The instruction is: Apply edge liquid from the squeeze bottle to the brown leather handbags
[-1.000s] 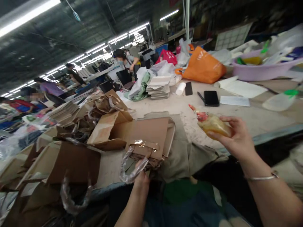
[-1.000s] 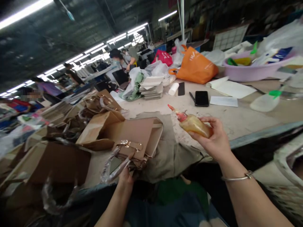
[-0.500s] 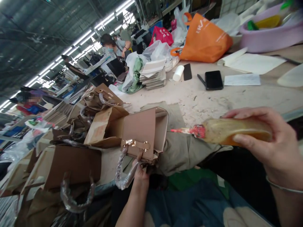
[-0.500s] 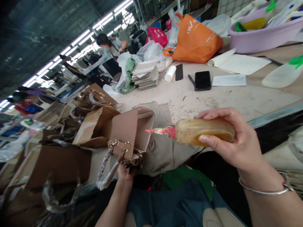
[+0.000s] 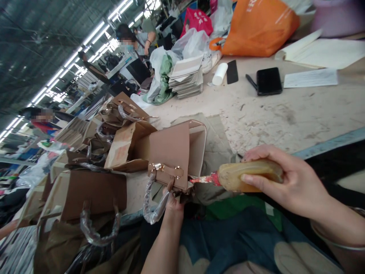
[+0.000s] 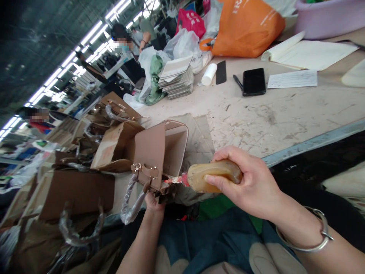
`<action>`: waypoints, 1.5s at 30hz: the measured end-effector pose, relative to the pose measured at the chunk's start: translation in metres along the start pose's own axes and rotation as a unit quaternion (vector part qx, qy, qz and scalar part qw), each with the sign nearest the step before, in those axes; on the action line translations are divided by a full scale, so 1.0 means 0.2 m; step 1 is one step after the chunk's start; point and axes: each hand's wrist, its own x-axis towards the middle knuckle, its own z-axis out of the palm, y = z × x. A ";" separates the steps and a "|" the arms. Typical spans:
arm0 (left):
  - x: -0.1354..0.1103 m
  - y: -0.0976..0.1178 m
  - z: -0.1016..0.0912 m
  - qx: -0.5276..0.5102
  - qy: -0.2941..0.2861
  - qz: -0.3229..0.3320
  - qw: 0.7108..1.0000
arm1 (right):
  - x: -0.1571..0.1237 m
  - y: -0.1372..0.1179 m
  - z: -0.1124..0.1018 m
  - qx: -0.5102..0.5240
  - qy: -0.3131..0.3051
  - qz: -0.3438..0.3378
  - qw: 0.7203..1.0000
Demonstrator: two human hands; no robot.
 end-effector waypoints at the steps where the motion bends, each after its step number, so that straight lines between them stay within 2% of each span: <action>1: 0.00 0.00 0.00 -0.007 0.006 0.001 1.000 | 0.00 0.00 0.00 -0.007 -0.005 0.005 1.000; 6: 0.01 0.00 -0.01 -0.007 -0.011 0.004 1.000 | 0.00 -0.02 0.01 -0.018 0.000 0.030 0.999; 15: 0.05 -0.02 -0.07 0.032 -0.054 0.048 0.997 | -0.01 -0.05 0.04 -0.016 0.001 0.026 1.000; 21: 0.05 -0.02 -0.08 0.042 -0.068 0.031 0.996 | -0.01 -0.05 0.05 -0.024 -0.014 0.024 0.999; 27: 0.03 -0.02 -0.05 0.023 -0.071 0.023 0.997 | -0.01 -0.05 0.03 -0.039 0.003 0.022 0.999; 30: 0.04 -0.02 -0.07 0.034 -0.072 0.025 0.997 | -0.01 -0.06 0.02 -0.034 0.001 0.018 0.999; 35: 0.06 -0.03 -0.10 0.053 -0.108 0.025 0.992 | -0.01 -0.05 0.03 -0.049 -0.014 0.009 0.999; 39: 0.06 -0.03 -0.09 0.030 -0.089 0.039 0.995 | 0.00 -0.04 0.03 -0.066 -0.010 0.018 0.998; 45: 0.06 -0.03 -0.10 0.044 -0.128 0.040 0.990 | 0.00 -0.05 0.03 -0.054 0.001 0.027 0.998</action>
